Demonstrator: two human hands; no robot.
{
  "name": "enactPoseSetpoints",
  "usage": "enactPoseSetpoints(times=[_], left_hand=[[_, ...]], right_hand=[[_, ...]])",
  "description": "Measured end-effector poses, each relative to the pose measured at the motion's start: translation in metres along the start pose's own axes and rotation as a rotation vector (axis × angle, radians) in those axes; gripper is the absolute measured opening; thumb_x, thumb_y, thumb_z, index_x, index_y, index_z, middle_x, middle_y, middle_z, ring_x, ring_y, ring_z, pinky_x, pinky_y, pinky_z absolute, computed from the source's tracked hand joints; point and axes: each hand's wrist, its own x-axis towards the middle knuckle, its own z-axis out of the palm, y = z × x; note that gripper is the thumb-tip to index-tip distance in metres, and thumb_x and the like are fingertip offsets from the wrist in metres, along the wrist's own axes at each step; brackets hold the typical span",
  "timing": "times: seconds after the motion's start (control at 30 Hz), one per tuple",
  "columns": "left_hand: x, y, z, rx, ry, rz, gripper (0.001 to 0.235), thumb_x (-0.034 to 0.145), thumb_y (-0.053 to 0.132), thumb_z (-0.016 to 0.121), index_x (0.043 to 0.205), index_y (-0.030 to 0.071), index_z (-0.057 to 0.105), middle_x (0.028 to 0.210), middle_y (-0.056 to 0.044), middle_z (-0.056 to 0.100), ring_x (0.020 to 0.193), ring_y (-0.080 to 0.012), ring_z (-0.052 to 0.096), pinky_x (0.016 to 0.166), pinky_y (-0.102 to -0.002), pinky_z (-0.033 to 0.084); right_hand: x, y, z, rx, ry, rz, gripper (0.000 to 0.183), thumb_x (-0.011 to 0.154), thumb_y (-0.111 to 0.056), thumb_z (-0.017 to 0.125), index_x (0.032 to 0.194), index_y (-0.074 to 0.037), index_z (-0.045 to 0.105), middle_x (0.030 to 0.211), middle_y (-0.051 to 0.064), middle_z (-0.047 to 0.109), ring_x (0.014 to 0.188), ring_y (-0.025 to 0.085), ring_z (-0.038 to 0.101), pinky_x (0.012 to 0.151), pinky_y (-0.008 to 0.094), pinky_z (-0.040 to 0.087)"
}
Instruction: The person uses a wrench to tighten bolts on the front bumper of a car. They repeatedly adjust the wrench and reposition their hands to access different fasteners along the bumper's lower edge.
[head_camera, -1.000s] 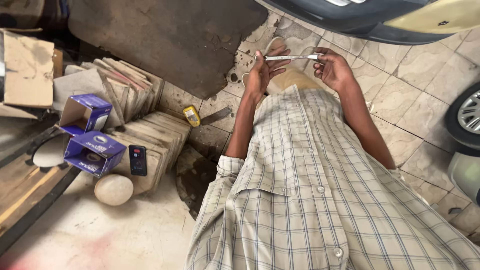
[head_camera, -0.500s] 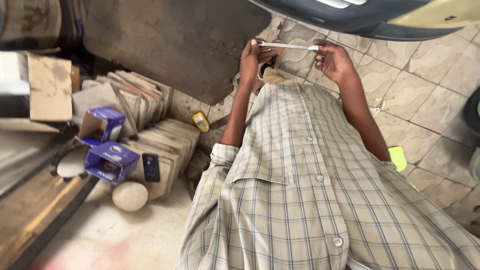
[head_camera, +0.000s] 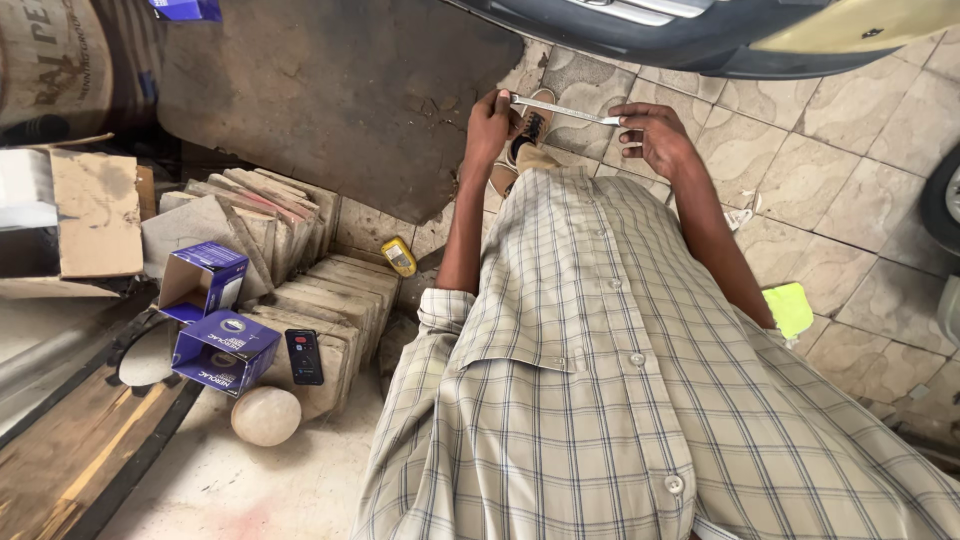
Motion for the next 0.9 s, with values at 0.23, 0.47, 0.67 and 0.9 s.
enactPoseSetpoints(times=[0.23, 0.47, 0.67, 0.9], left_hand=[[-0.006, -0.004, -0.002, 0.004, -0.022, -0.029, 0.038, 0.111, 0.026, 0.046, 0.112, -0.005, 0.067, 0.072, -0.006, 0.068, 0.058, -0.0097, 0.057, 0.055, -0.028, 0.049], [-0.030, 0.035, -0.006, -0.084, -0.330, 0.210, 0.037, 0.112, 0.017, 0.042, 0.146, 0.014, 0.055, 0.108, -0.003, 0.072, 0.081, -0.0108, 0.064, 0.080, -0.030, 0.060], [-0.040, 0.058, 0.025, -0.182, -0.318, 0.281, 0.037, 0.112, 0.008, 0.049, 0.142, 0.016, 0.070, 0.116, -0.009, 0.068, 0.095, -0.0171, 0.058, 0.091, -0.034, 0.056], [-0.029, 0.062, 0.043, -0.158, -0.309, 0.451, 0.035, 0.115, 0.023, 0.040, 0.138, 0.021, 0.067, 0.139, -0.005, 0.070, 0.130, -0.0179, 0.064, 0.106, -0.041, 0.055]], right_hand=[[-0.004, 0.001, 0.001, 0.008, -0.019, 0.014, 0.020, 0.102, -0.005, 0.059, 0.116, -0.003, 0.073, 0.105, 0.006, 0.070, 0.071, 0.009, 0.058, 0.061, 0.028, 0.057], [-0.001, 0.004, -0.005, 0.086, -0.017, 0.020, 0.025, 0.102, -0.007, 0.056, 0.120, -0.004, 0.072, 0.103, 0.005, 0.070, 0.069, 0.009, 0.055, 0.062, 0.027, 0.056], [0.005, 0.003, -0.005, 0.138, -0.098, 0.012, 0.024, 0.102, -0.012, 0.058, 0.122, -0.006, 0.071, 0.100, 0.000, 0.066, 0.073, 0.008, 0.053, 0.065, 0.026, 0.053], [0.004, 0.000, -0.003, 0.144, -0.079, 0.012, 0.024, 0.102, -0.011, 0.059, 0.122, -0.006, 0.072, 0.100, -0.001, 0.066, 0.076, 0.008, 0.054, 0.067, 0.025, 0.052]])
